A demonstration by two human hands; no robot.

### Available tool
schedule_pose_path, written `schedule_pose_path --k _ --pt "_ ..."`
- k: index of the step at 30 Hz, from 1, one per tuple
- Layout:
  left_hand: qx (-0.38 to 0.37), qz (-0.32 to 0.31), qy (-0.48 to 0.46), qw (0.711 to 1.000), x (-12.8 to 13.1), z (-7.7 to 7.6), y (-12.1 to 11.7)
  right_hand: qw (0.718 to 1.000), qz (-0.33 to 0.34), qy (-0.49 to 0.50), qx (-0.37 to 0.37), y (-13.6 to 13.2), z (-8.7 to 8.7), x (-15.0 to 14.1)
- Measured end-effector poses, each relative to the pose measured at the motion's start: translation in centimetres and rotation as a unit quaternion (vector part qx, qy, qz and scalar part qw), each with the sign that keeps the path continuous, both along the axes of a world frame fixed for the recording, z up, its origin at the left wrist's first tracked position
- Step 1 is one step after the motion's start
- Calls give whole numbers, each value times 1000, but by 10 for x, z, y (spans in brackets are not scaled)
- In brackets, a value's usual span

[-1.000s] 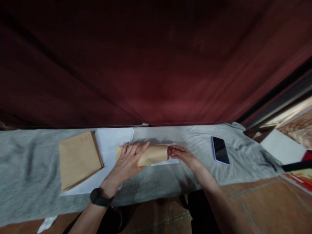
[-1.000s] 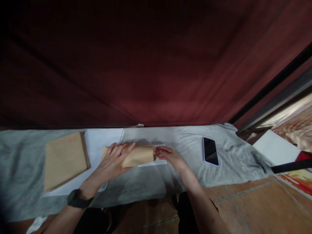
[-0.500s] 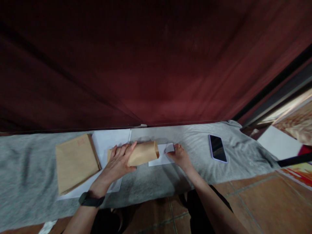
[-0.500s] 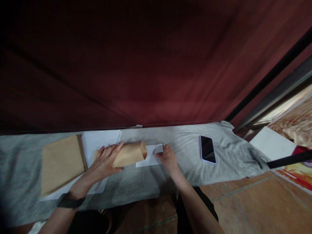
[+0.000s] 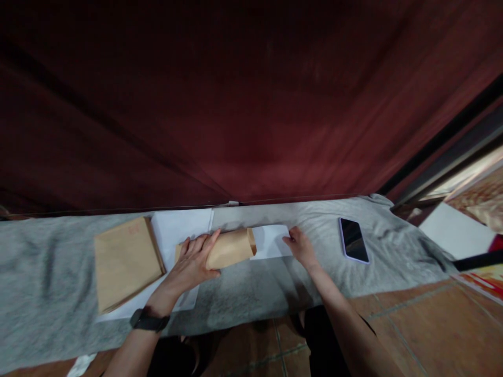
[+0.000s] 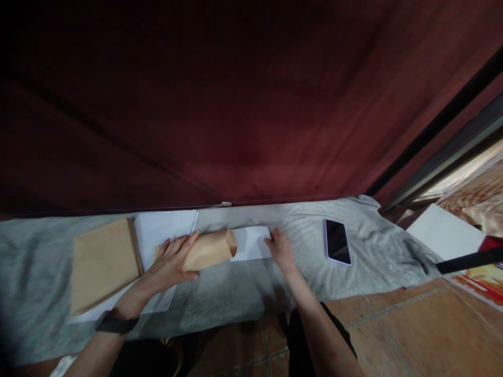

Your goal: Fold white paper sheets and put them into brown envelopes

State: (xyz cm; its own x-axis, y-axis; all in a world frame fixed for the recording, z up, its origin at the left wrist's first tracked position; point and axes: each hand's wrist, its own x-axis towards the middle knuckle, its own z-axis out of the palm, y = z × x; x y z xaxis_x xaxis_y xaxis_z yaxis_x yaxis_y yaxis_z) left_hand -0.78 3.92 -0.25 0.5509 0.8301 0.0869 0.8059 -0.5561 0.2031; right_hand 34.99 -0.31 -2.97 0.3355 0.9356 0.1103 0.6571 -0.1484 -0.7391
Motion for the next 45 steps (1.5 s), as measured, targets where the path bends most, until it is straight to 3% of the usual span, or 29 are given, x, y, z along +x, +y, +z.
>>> schedule_pose_path --k 5,9,16,23,29,40,45 --pt "-20 9 -7 1000 -1 -4 2 984 -52 93 140 2 13 22" --pt "-28 12 -9 1000 0 -5 3 970 -55 153 178 3 17 24" --pt "-12 19 -16 1000 3 -6 4 969 53 205 125 2 16 11" --pt "5 26 -8 1000 4 -7 5 984 47 126 115 -4 23 11" --pt "26 32 -3 999 6 -7 6 985 72 127 95 -6 26 13" --pt "70 -5 -18 997 14 -6 6 965 95 239 56 3 5 9" --pt "86 -18 -24 996 21 -4 6 975 68 210 35 2 1 2"
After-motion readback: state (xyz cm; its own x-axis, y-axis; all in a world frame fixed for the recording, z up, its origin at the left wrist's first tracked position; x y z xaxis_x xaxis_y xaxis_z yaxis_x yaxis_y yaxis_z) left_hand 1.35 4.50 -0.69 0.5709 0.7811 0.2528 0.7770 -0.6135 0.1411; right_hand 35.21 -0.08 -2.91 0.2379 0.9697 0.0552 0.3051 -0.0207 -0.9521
